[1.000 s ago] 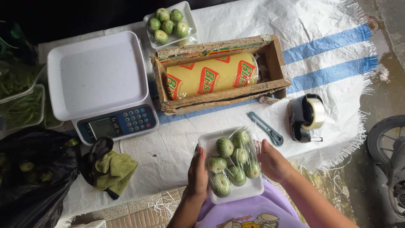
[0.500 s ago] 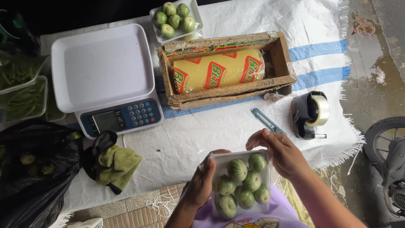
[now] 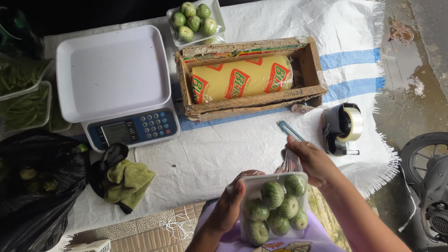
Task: Preparing and wrapping vegetable trays for sale using a manual film dispenser
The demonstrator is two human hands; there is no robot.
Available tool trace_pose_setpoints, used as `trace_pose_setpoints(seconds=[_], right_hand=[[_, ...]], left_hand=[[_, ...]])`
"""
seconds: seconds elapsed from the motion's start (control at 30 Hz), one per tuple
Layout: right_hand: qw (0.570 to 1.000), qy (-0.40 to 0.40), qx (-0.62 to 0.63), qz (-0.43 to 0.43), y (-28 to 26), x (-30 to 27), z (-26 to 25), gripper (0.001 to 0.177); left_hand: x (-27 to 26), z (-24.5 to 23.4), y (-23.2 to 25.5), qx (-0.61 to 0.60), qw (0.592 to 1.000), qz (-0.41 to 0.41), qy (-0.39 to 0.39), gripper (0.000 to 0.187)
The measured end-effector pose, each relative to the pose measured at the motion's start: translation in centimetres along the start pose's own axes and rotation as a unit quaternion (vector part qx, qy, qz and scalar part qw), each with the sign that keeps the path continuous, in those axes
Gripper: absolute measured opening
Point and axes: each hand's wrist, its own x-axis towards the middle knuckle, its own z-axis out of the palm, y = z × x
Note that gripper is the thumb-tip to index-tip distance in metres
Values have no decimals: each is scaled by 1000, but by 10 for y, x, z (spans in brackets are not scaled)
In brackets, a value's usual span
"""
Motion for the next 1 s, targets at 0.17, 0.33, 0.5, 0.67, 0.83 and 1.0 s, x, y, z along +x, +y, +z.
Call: trace_pose_setpoints(seconds=[0.17, 0.33, 0.5, 0.67, 0.83, 1.0], right_hand=[[947, -115, 219, 205, 26, 9, 4, 51], [915, -120, 250, 292, 40, 7, 2, 40], [927, -96, 229, 282, 32, 3, 7, 37], [943, -127, 176, 253, 18, -13, 20, 40], [963, -134, 103, 212, 11, -27, 29, 50], [958, -137, 128, 217, 10, -28, 26, 40]], left_hand=[[11, 9, 31, 4, 998, 41, -56, 63], [13, -2, 32, 48, 998, -27, -38, 60], [21, -4, 69, 245, 968, -20, 57, 48], [26, -2, 99, 275, 953, -2, 127, 49], [30, -15, 97, 38, 989, -50, 134, 61], [36, -37, 120, 129, 967, -204, -79, 48]])
